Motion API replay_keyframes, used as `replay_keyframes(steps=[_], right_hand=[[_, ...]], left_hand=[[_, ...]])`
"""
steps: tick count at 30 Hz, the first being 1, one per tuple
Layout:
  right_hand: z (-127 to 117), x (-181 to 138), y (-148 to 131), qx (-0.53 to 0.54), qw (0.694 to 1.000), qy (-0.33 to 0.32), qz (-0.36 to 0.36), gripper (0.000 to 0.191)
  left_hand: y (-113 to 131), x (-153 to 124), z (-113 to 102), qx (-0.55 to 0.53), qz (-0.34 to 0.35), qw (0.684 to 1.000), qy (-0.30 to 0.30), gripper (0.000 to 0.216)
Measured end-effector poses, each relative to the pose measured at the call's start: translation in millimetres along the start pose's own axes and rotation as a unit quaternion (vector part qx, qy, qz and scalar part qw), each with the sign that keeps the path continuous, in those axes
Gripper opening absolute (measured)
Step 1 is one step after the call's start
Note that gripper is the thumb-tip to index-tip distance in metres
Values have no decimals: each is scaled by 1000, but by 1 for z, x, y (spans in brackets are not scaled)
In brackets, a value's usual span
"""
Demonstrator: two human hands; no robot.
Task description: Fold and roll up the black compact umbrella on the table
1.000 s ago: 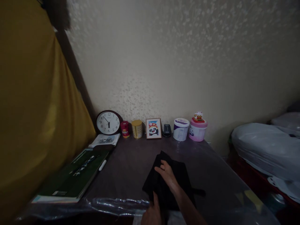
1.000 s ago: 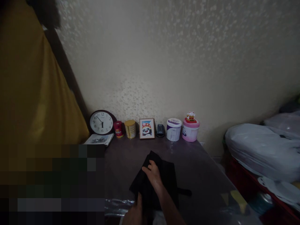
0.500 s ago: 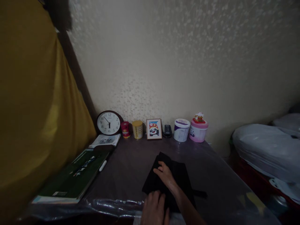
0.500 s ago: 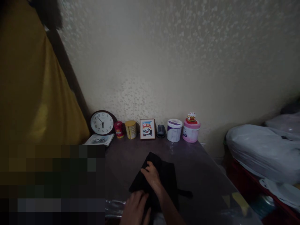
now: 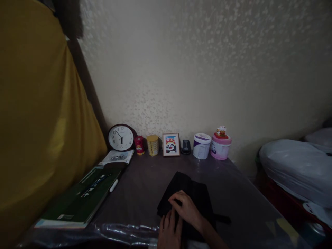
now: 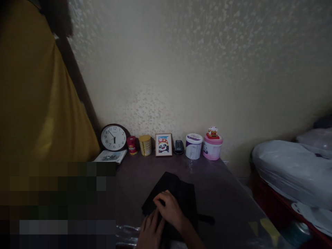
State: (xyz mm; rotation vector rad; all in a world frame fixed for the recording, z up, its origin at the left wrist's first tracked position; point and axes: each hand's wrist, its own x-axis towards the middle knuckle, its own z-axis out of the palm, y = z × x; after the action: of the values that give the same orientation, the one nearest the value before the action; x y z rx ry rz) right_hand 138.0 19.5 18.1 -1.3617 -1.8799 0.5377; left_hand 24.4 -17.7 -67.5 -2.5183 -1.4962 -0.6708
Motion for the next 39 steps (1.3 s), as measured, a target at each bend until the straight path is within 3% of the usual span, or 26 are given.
replay_keyframes(steps=[3, 7, 13, 17, 20, 23, 26, 29, 35, 39], right_hand=[[-5, -11, 2, -37, 998, -1, -48, 19], [-8, -5, 20, -93, 992, -14, -83, 21], [-10, 41, 63, -188, 977, -13, -104, 29], [-15, 70, 83, -244, 967, -4, -75, 32], [-16, 75, 79, -269, 961, 31, -54, 30], [-9, 59, 60, -247, 964, 49, -81, 31], [1, 36, 43, -203, 971, -17, -123, 31], [4, 33, 46, -194, 970, -53, -135, 29], [-19, 60, 90, -206, 968, 133, -48, 31], [-52, 31, 114, -161, 952, 246, 86, 44]], left_hand=[[-1, -1, 6, 5, 8, 998, 63, 44], [-3, 0, 14, 23, 4, 992, 123, 44], [-4, -3, 22, 43, -7, 991, 124, 54], [-4, -2, 21, 49, -15, 994, 101, 62], [-3, 0, 21, 44, -40, 996, 72, 61], [-2, 0, 24, 33, -62, 995, 72, 50], [-2, 0, 27, 22, -68, 994, 84, 45], [-1, 1, 27, 8, -72, 994, 76, 44], [3, 4, 13, -48, -127, 991, 5, 45], [3, 6, -4, -115, -148, 978, -88, 57]])
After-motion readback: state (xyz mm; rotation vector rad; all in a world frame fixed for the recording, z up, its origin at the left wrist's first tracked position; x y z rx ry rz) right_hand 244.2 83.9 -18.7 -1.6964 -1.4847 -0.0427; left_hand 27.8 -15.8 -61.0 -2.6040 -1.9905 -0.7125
